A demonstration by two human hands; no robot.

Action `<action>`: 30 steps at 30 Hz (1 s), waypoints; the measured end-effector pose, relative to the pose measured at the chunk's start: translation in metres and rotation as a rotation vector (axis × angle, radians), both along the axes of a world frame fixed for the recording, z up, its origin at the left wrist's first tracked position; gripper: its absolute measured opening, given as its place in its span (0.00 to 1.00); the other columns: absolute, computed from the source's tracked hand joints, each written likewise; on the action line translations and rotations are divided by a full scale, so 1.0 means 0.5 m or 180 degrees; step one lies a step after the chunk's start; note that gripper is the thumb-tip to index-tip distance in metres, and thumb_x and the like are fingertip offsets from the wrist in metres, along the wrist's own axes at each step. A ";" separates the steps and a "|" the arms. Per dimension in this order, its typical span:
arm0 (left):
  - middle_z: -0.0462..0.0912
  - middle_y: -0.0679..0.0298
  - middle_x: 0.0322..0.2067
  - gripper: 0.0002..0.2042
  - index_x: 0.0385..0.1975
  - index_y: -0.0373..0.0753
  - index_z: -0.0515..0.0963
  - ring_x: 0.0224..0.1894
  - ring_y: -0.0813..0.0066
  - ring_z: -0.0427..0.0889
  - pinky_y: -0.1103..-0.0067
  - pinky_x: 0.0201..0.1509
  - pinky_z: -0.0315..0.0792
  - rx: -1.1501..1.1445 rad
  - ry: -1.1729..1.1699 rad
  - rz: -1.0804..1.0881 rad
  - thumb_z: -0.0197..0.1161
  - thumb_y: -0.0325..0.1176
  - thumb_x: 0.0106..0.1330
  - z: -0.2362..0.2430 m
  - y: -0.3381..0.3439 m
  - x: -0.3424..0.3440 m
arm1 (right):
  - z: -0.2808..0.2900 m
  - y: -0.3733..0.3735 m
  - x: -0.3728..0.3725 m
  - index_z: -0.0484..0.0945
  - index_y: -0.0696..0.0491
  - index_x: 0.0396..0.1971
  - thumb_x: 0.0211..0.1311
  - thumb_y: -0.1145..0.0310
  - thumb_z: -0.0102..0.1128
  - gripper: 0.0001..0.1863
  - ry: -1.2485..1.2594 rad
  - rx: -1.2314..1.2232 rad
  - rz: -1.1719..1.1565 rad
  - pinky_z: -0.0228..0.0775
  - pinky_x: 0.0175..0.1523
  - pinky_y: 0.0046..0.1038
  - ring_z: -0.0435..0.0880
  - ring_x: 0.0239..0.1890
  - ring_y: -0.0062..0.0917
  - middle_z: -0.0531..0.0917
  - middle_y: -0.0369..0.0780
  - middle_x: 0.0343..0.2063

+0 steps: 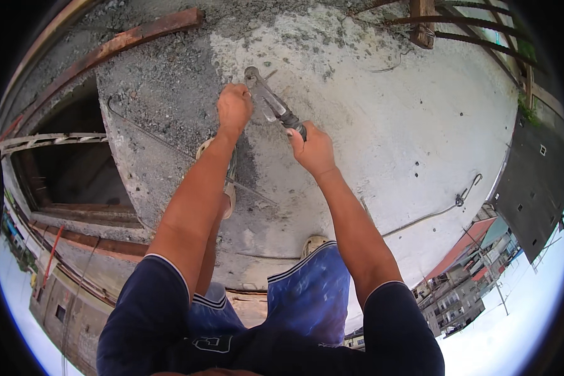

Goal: The person picks up wire ties from a bucket and uses a hammer to tighten them around intersecting reinforcement bars on a concrete roof.

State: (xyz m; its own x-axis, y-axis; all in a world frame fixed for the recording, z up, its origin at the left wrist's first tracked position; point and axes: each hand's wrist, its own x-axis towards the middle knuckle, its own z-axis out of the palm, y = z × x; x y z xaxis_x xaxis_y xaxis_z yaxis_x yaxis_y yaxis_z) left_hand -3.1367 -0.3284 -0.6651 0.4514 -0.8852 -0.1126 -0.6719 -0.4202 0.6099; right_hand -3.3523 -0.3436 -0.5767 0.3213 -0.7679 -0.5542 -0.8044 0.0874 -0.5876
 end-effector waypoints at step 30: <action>0.78 0.65 0.26 0.10 0.40 0.34 0.80 0.25 0.77 0.78 0.81 0.31 0.75 0.0605 0.3622 0.3213 0.57 0.31 0.65 0.856 0.701 0.425 | 0.960 -0.059 0.032 0.75 0.60 0.22 0.72 0.52 0.49 0.26 0.1019 0.0323 0.0195 0.64 0.22 0.30 0.72 0.14 0.24 0.74 0.40 0.12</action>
State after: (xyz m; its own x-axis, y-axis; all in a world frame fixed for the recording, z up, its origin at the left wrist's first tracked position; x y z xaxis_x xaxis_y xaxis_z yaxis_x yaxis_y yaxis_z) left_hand -2.9242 0.0223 -0.2374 0.4354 -0.2049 -0.8766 0.7042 -0.5290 0.4735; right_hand -3.3361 -0.3733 -0.0966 0.1624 -0.6883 -0.7070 -0.9523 0.0784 -0.2950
